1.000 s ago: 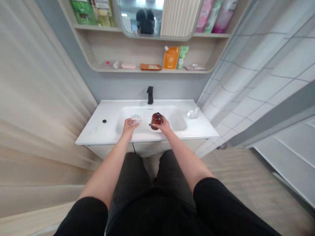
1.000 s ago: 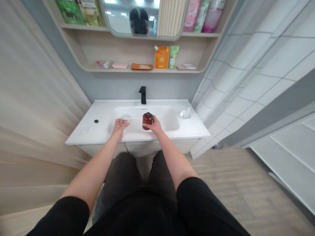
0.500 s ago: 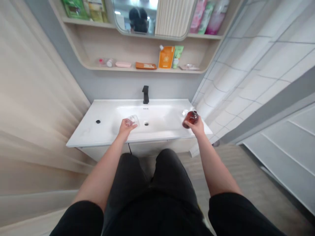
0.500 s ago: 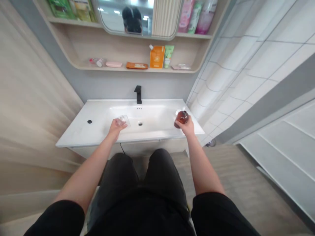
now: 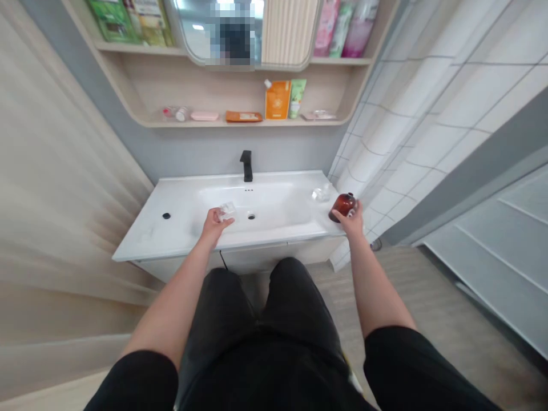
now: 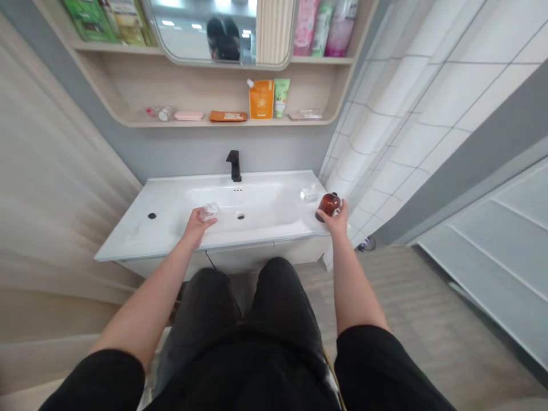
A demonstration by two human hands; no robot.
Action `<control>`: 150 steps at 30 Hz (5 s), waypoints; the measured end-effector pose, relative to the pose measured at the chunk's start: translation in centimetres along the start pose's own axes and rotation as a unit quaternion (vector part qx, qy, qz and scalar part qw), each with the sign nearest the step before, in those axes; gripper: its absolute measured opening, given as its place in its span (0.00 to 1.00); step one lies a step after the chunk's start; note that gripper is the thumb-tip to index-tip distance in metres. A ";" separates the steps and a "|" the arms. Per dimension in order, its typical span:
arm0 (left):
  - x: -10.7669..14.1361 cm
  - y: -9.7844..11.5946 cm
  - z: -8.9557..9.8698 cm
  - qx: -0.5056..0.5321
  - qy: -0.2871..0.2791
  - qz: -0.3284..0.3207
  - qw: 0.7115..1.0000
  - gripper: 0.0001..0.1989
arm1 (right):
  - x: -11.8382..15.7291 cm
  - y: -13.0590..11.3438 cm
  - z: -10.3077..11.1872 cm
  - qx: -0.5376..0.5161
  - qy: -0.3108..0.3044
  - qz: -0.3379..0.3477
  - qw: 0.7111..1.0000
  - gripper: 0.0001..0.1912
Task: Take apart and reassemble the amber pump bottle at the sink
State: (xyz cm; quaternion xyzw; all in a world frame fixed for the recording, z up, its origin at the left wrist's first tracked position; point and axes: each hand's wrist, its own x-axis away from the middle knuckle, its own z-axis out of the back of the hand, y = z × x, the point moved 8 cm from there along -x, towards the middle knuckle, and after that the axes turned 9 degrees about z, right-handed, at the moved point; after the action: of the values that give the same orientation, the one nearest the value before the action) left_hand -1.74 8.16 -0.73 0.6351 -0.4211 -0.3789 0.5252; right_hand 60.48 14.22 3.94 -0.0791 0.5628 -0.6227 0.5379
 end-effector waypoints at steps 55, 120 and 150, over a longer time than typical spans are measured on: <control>5.9 11.9 12.6 -0.326 0.147 -0.068 0.931 0.19 | 19.0 -20.3 -30.7 -0.322 -0.442 0.032 0.837 0.35; -2.8 -0.4 -4.4 -0.188 -0.057 -0.079 0.977 0.23 | 19.0 -19.2 -31.8 -0.221 -0.432 0.071 0.871 0.38; -2.6 -0.2 -4.7 -0.163 -0.095 -0.100 0.977 0.24 | 18.8 -19.6 -31.3 -0.180 -0.425 0.078 0.883 0.37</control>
State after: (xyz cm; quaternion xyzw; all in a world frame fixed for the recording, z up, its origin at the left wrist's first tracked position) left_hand 1.68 12.24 -0.05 0.5411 -0.3362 -0.5512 0.5388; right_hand 19.39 15.09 -1.31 -0.3874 0.3867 -0.3729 0.7492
